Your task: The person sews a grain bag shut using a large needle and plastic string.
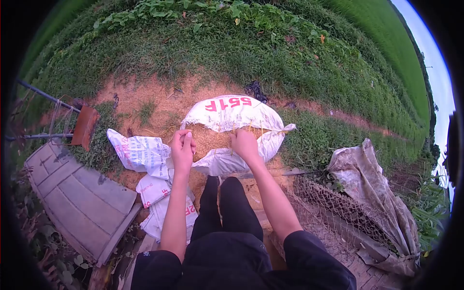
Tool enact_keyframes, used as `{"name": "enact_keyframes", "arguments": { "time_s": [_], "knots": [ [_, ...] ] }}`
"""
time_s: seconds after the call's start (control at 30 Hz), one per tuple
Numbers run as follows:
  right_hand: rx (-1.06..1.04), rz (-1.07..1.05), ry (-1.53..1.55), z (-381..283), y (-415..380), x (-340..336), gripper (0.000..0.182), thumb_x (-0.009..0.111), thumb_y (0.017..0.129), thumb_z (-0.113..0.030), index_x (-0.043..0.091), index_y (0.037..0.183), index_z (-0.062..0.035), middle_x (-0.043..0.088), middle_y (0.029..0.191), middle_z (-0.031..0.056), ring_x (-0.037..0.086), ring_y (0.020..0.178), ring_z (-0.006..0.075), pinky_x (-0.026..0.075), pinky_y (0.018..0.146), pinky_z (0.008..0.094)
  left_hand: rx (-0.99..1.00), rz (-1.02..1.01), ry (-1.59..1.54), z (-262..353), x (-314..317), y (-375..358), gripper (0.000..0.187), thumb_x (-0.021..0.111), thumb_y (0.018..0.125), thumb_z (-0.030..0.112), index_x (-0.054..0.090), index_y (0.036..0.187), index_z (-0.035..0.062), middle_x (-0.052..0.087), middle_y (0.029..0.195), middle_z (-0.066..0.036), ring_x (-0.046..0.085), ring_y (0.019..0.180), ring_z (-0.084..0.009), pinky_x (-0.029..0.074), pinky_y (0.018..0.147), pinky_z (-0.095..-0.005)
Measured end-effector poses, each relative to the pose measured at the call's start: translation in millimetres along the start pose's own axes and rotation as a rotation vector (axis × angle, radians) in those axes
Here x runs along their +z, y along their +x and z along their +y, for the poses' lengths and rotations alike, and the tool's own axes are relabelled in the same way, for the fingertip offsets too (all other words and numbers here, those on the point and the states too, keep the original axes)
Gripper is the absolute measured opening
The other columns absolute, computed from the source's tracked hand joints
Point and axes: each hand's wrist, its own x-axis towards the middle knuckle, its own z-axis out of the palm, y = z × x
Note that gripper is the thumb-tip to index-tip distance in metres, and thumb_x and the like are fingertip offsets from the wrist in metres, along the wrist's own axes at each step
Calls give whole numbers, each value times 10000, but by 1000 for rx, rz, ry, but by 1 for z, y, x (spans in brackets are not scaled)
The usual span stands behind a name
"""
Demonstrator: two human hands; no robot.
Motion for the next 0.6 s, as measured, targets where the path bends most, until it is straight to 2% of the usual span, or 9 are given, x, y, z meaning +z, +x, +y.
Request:
{"name": "enact_keyframes", "arguments": {
  "time_s": [0.03,0.13,0.2,0.43,0.6],
  "knots": [
    [9,-8,-11,-1,-2,2,325,606,943,-294,698,896,15,705,825,254,690,827,449,536,771,548,7,-3,0,-1,1,2,115,548,1054,131,570,1080,21,545,697,2,473,550,-42,397,480,-211],
    [-14,25,-4,-4,-17,-1,315,579,948,-289,692,915,3,697,825,265,687,823,462,537,765,556,10,-9,28,-10,2,8,114,548,1052,129,570,1084,22,554,692,1,475,537,-48,394,473,-213],
    [-23,52,17,6,-26,-1,308,568,948,-285,689,904,-5,694,822,268,685,820,464,534,761,563,-25,46,15,-18,2,18,119,553,1051,138,571,1087,27,539,696,4,467,535,-56,388,464,-229],
    [50,46,127,14,-73,6,284,555,949,-276,663,869,-27,692,818,258,670,810,468,510,738,580,-27,13,89,-46,21,46,84,545,1037,94,575,1056,18,567,688,-2,468,508,-67,371,444,-247],
    [80,128,240,15,-81,16,306,567,960,-291,662,863,-17,695,833,254,668,827,474,506,755,570,3,229,156,-60,3,57,84,534,1034,77,578,1070,15,570,709,-9,494,560,-75,380,458,-252]
  ]
}}
